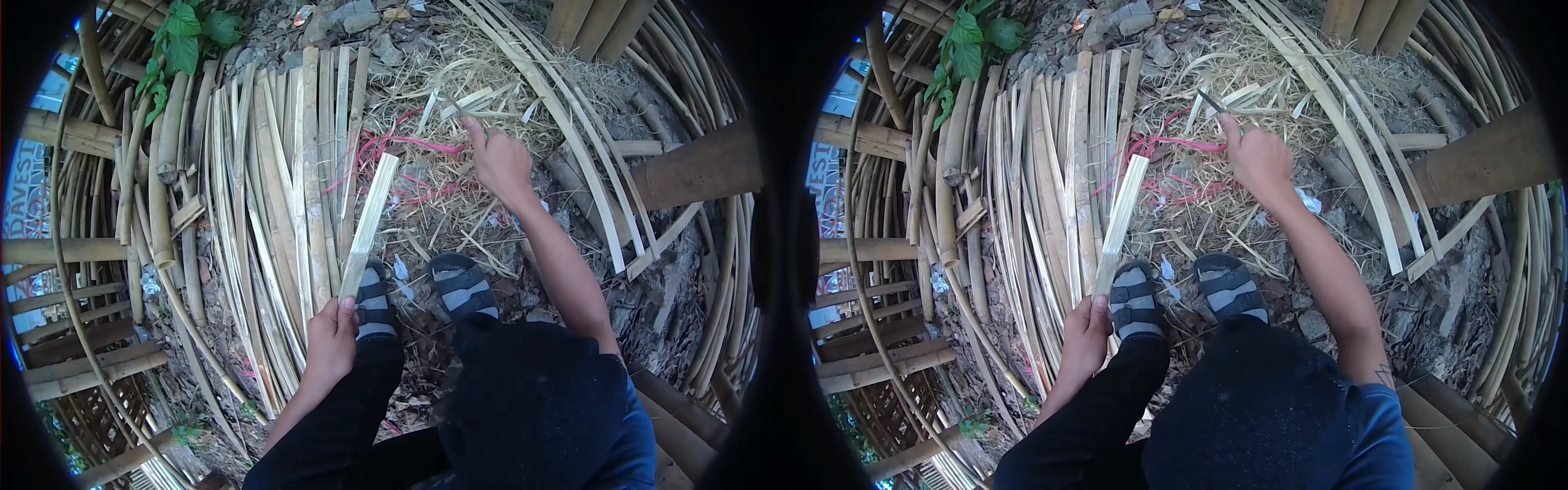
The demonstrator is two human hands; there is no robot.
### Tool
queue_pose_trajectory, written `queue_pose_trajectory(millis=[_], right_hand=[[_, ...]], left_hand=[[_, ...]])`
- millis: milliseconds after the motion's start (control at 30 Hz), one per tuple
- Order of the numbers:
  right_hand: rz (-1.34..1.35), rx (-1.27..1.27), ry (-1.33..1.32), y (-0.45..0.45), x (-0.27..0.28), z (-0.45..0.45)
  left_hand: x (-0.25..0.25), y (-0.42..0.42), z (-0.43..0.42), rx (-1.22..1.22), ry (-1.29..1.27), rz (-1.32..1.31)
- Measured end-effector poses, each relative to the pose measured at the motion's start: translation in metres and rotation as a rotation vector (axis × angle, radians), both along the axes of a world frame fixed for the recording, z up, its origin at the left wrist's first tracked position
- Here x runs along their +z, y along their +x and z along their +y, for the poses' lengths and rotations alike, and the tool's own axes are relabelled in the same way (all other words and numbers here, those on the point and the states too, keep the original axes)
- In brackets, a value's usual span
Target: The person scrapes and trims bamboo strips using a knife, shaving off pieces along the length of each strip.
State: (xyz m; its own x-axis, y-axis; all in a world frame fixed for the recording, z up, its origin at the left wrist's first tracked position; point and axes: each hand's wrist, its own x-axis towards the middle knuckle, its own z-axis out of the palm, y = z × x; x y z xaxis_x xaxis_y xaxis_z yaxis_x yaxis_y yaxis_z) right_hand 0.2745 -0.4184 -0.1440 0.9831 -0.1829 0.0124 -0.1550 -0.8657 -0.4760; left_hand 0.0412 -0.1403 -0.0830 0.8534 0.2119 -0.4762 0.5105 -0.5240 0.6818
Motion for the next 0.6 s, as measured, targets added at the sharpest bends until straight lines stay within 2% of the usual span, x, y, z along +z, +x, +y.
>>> queue_pose_trajectory(millis=[100, 233, 300, 367, 600], right_hand=[[-0.128, 0.143, 0.238, -0.038, 0.006, 0.017], [-0.317, 0.723, 0.272, -0.111, 0.005, 0.067], [-0.374, 0.744, 0.251, -0.126, -0.003, 0.087], [-0.487, 0.796, 0.150, -0.125, -0.005, 0.088], [-0.567, 0.783, 0.072, -0.120, -0.011, 0.082]], left_hand=[[0.001, 0.010, -0.001, 0.074, -0.148, 0.008], [0.010, 0.014, -0.004, 0.137, -0.257, 0.081], [0.014, 0.015, -0.004, 0.203, -0.430, 0.170], [0.013, 0.013, -0.006, 0.187, -0.431, 0.136], [0.014, 0.012, -0.008, 0.127, -0.361, 0.086]])
